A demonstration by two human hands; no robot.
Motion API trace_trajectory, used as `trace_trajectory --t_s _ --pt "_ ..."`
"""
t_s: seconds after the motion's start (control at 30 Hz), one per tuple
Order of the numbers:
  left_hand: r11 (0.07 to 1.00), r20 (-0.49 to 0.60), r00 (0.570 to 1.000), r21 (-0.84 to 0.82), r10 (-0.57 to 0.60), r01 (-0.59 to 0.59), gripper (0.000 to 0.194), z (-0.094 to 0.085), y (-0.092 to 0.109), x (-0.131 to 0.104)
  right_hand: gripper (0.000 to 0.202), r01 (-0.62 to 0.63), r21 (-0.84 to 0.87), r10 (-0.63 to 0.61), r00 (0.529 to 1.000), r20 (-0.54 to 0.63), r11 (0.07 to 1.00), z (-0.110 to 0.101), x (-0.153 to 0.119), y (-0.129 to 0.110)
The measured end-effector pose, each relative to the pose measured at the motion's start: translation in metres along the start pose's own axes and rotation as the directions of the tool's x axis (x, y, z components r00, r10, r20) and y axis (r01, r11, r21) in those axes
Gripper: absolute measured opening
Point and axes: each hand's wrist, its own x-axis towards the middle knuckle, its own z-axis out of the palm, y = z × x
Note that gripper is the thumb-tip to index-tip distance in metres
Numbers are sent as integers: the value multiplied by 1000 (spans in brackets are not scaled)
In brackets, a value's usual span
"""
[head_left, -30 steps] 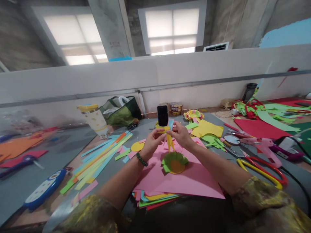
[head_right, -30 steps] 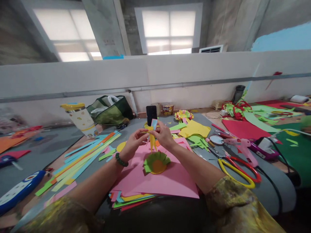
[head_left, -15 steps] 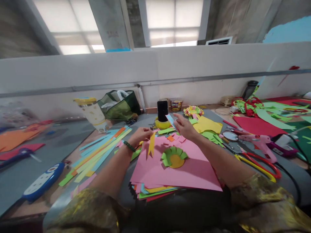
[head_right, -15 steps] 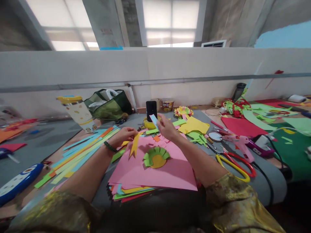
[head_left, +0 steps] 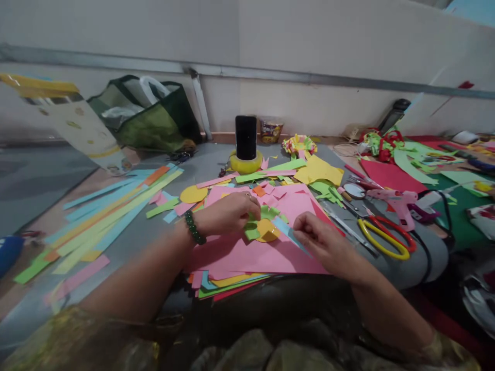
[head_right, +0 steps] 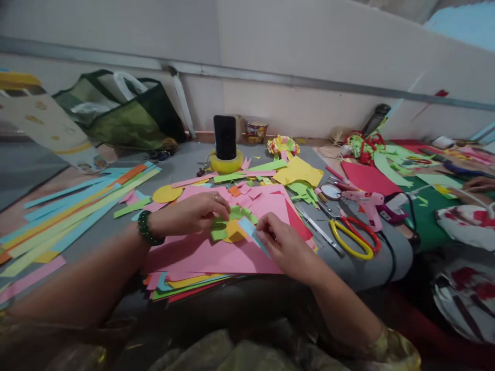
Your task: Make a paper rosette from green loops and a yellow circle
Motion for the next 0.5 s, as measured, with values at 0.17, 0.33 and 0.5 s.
trace_trajectory --t_s 0.17,0.33,0.5 --pt "995 37 997 71 60 -63 33 11 5 3 18 -98 17 99 993 -63 995 17 -2 9" --pt "990 38 997 121 68 -72 31 12 10 4 14 -129 -33 127 991 -51 991 21 -2 11" --pt "989 59 998 141 32 -40 25 13 12 3 11 -142 -38 142 990 -20 989 20 0 11"
